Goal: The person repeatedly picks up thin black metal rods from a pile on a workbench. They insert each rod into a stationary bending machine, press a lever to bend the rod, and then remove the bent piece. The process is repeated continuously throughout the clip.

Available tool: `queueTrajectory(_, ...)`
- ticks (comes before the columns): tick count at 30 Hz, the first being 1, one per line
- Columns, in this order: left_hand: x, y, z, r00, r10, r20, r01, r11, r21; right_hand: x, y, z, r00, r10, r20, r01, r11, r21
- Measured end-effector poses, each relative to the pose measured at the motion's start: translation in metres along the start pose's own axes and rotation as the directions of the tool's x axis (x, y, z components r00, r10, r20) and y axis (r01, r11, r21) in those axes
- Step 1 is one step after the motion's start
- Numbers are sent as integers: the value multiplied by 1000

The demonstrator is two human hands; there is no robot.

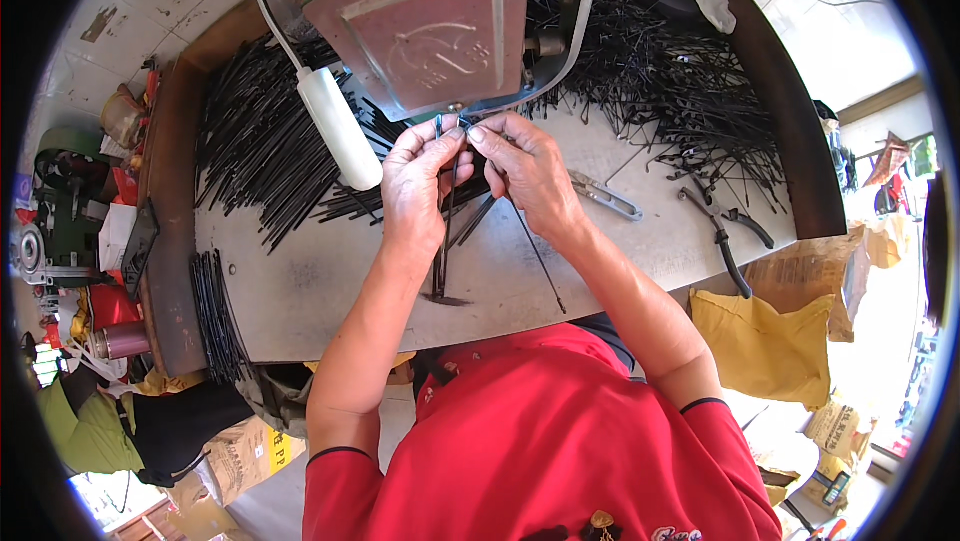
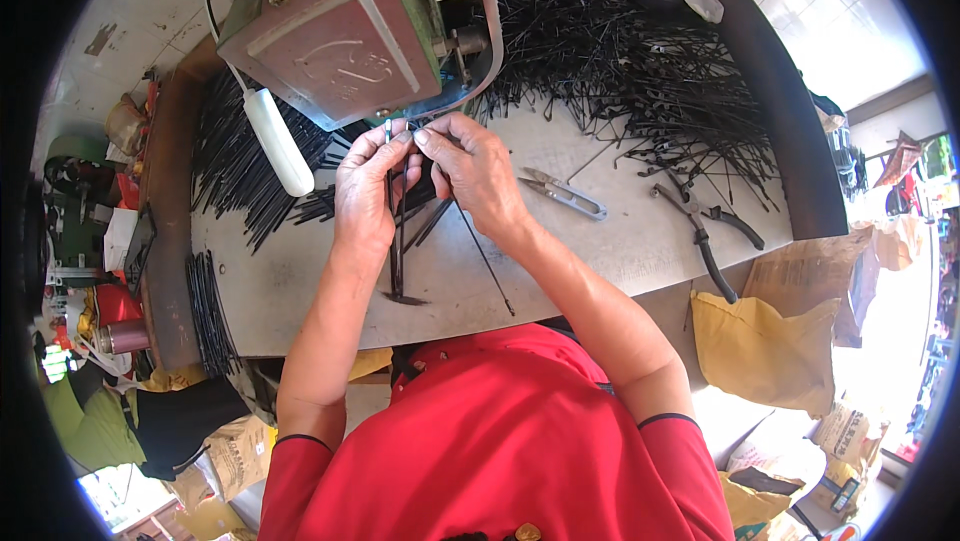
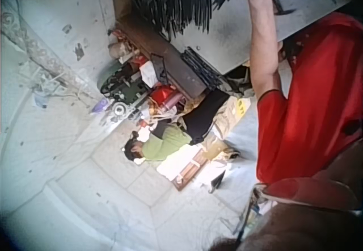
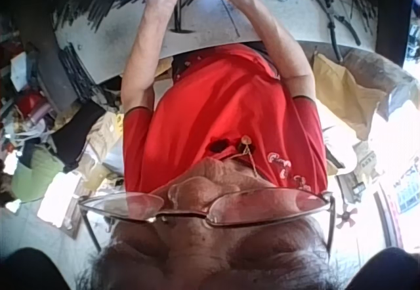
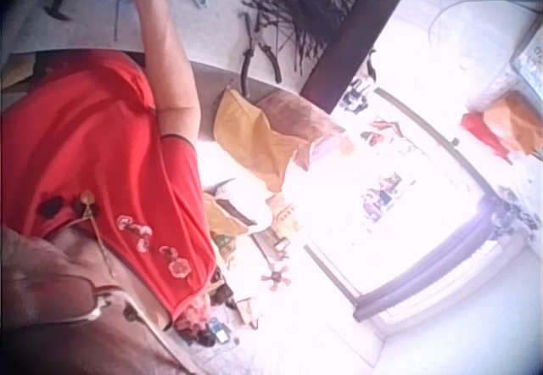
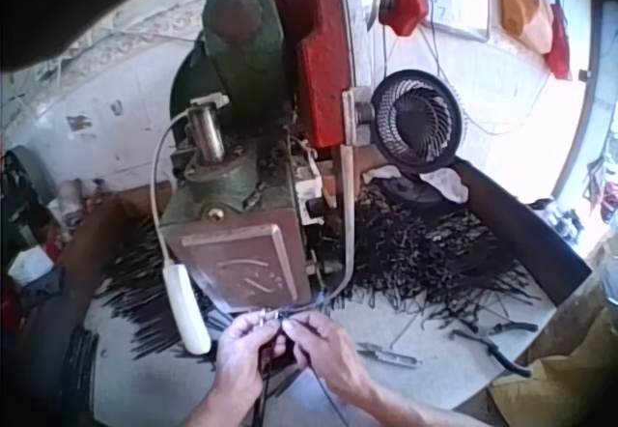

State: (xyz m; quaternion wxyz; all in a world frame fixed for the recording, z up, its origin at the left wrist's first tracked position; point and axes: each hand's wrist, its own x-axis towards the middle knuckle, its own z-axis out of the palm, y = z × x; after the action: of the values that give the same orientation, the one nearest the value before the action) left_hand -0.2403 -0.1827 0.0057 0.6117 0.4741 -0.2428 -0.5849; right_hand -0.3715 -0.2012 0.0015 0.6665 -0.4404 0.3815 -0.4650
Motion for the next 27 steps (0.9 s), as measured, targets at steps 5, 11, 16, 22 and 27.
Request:
queueTrajectory(5,1,2,-1,999,-44,-18,45,998,41,9,-3,-9,997,59,50,-53,991,-125)
queueTrajectory(11,-1,-1,-2,999,-39,-15,40,994,106,13,-22,-14,987,125,103,-73,912,-403)
queueTrajectory(16,-24,-9,4,999,-16,40,12,995,96,-12,1,-14,992,125,23,-119,978,-169)
queueTrajectory(22,-15,-10,-5,989,-11,150,-10,990,142,-15,-6,-17,989,110,97,-106,994,-37)
queueTrajectory(27,-15,-7,1,989,3,146,-17,995,95,-18,-16,-16,989,117,93,-107,989,-107)
